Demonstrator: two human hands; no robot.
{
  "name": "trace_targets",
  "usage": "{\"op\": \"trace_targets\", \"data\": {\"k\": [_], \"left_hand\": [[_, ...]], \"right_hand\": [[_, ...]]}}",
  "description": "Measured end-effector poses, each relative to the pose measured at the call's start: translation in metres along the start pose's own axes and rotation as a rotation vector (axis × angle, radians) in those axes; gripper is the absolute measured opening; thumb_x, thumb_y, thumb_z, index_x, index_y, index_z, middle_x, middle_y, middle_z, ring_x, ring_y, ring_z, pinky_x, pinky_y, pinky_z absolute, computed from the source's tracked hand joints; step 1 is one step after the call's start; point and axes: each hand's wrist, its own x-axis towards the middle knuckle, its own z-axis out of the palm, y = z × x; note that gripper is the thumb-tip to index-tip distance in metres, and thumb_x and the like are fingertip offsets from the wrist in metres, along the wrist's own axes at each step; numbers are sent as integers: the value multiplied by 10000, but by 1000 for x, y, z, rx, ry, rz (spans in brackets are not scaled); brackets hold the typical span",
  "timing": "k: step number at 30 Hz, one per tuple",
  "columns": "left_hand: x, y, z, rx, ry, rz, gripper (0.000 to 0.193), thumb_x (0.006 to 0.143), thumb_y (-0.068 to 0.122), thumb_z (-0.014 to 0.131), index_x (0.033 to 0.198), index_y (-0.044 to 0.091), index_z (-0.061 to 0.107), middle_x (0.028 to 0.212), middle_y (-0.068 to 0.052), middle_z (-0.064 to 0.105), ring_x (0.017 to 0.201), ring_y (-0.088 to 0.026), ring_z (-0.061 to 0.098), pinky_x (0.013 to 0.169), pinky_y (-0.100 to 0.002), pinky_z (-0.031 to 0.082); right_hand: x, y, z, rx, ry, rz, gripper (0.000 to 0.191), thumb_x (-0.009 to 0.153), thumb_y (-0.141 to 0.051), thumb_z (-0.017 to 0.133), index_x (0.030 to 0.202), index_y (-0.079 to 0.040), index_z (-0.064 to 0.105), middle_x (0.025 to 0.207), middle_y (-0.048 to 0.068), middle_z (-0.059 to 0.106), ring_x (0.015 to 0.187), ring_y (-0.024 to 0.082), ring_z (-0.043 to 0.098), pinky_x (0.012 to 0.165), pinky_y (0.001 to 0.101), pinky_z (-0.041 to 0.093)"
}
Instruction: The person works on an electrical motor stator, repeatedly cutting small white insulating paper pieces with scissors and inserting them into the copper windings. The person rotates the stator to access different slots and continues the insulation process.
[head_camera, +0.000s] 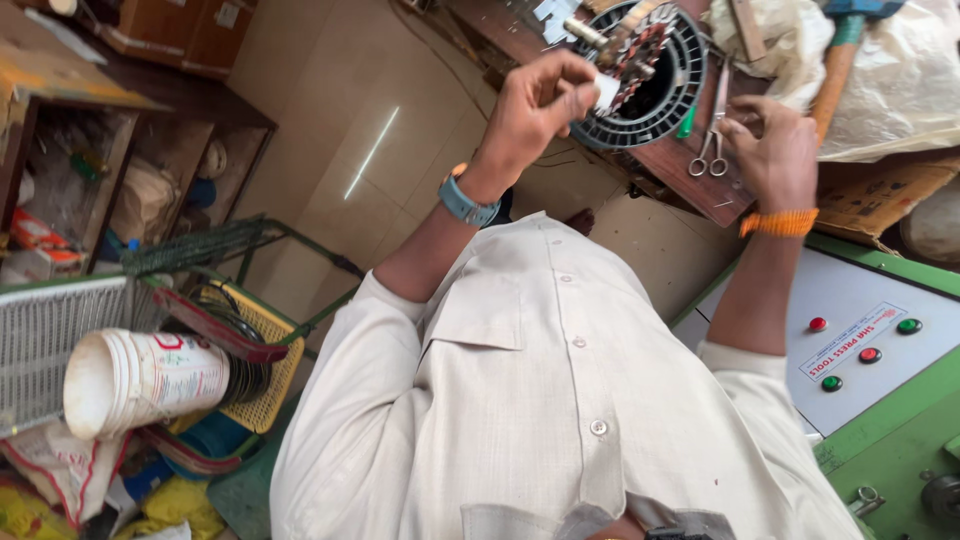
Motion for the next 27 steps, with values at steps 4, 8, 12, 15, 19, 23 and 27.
{"op": "trace_targets", "data": {"k": [4, 8, 12, 15, 19, 23, 27], "left_hand": [[-7, 5, 14, 115, -154, -79, 144, 1012, 179, 714, 1089, 56, 712, 872, 45, 659, 733, -27, 551, 629, -193, 455], [-9, 15, 26, 375, -139, 26, 133, 971, 151, 758, 1066, 68, 717, 905, 3, 695, 805, -106, 599, 652, -235, 491], [-16, 21, 35, 460, -24, 102, 179, 913, 141, 765, 1071, 80, 707, 1011, -30, 696, 961, -173, 616, 709, -247, 558], [-17, 17, 35, 468, -39, 151, 185, 897, 126, 781, 1064, 75, 721, 1035, -29, 692, 998, -171, 633, 762, -244, 571], [-15, 9, 16, 316, -153, -82, 135, 909, 110, 771, 1023, 52, 729, 999, -23, 622, 858, -93, 635, 742, -234, 523], [-17, 0, 2, 252, -253, -132, 106, 944, 105, 749, 1002, 47, 682, 941, -1, 636, 817, -51, 572, 694, -225, 477], [-20, -6, 4, 106, -223, -128, 104, 988, 99, 702, 1056, 48, 642, 944, 11, 620, 845, -42, 539, 720, -213, 462]], "right_hand": [[-44, -75, 12, 979, -99, -212, 224, 1049, -23, 651, 1267, 28, 656, 1181, 125, 744, 1017, 172, 775, 861, 281, 678], [-49, -111, 38, 1049, -3, -134, 148, 1017, -8, 748, 1129, 63, 682, 1012, 119, 733, 864, 128, 721, 778, 260, 633], [-50, -111, 44, 1051, 11, -67, 112, 998, -22, 750, 1044, 54, 681, 957, 99, 738, 788, 106, 708, 707, 243, 620], [-52, -107, 44, 1008, -15, -65, 96, 976, -15, 744, 1024, 51, 694, 927, 93, 737, 767, 101, 696, 678, 237, 601], [-53, -110, 45, 963, -74, -100, 67, 965, -8, 728, 1003, 45, 712, 881, 84, 737, 749, 102, 691, 667, 238, 586], [-52, -114, 45, 858, -89, -134, 81, 913, -26, 745, 963, 30, 714, 843, 69, 751, 718, 102, 725, 626, 243, 612], [-42, -117, 46, 911, -87, -84, 100, 900, -44, 756, 958, 24, 711, 827, 64, 740, 704, 93, 711, 616, 236, 602]]}}
